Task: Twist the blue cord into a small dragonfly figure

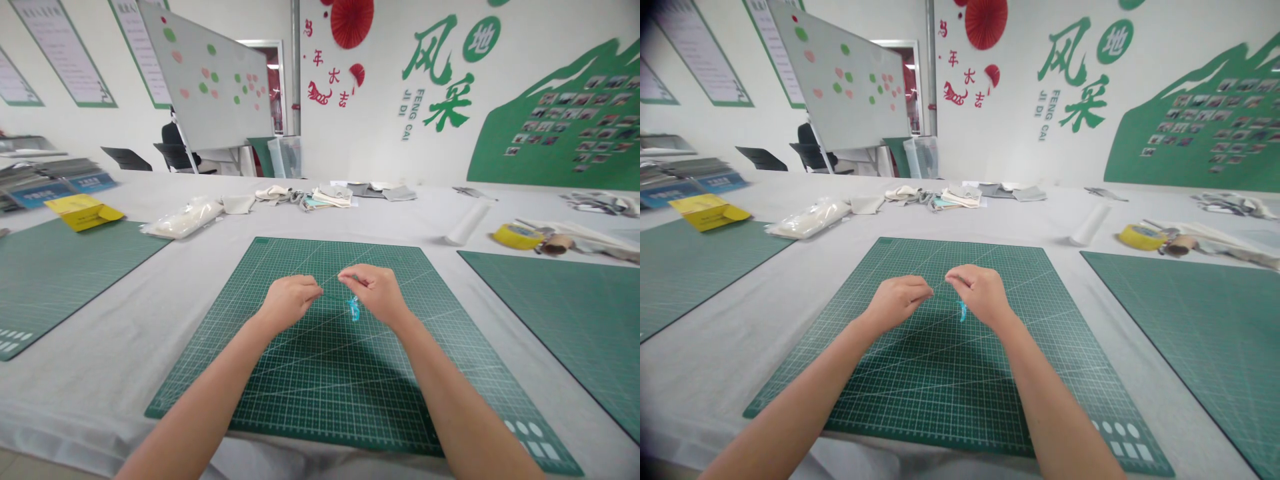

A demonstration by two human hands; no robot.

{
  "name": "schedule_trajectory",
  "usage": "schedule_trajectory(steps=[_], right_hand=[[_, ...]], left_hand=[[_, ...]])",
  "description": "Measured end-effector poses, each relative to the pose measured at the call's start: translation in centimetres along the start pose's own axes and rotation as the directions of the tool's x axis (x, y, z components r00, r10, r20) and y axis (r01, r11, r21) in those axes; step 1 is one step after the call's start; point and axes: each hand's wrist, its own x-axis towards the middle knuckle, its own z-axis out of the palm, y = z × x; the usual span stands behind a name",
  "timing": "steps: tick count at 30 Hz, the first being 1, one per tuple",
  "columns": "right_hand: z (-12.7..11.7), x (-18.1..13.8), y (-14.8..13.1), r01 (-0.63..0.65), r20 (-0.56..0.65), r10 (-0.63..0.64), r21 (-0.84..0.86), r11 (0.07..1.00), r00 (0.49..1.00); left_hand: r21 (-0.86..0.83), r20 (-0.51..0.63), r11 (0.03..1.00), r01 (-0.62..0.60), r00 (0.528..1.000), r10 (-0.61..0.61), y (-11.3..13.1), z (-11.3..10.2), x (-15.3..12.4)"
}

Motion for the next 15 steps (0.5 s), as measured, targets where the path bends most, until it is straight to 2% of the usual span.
schedule_trajectory(steps=[4, 8, 11, 15], right_hand=[[-0.6, 0.4, 0.9, -0.141, 0.033, 0.139, 0.072, 0.987, 0.990], [-0.6, 0.7, 2.4, -0.249, 0.098, 0.234, 0.191, 0.950, 0.967], [0.0, 0.6, 3.6, -0.322, 0.151, 0.287, 0.312, 0.894, 0.946], [1.4, 0.3, 4.6, -0.429, 0.198, 0.381, 0.429, 0.795, 0.903]], left_hand=[[-0.154, 0.016, 0.987, -0.038, 0.999, 0.041, 0.3, -0.3, 0.0], [-0.321, 0.054, 0.947, -0.004, 0.998, 0.022, 0.7, -0.7, 0.1], [-0.467, 0.073, 0.884, 0.027, 0.997, 0.008, 1.0, -0.9, 0.2], [-0.649, 0.009, 0.758, 0.059, 0.998, -0.070, 0.9, -1.0, 0.4]])
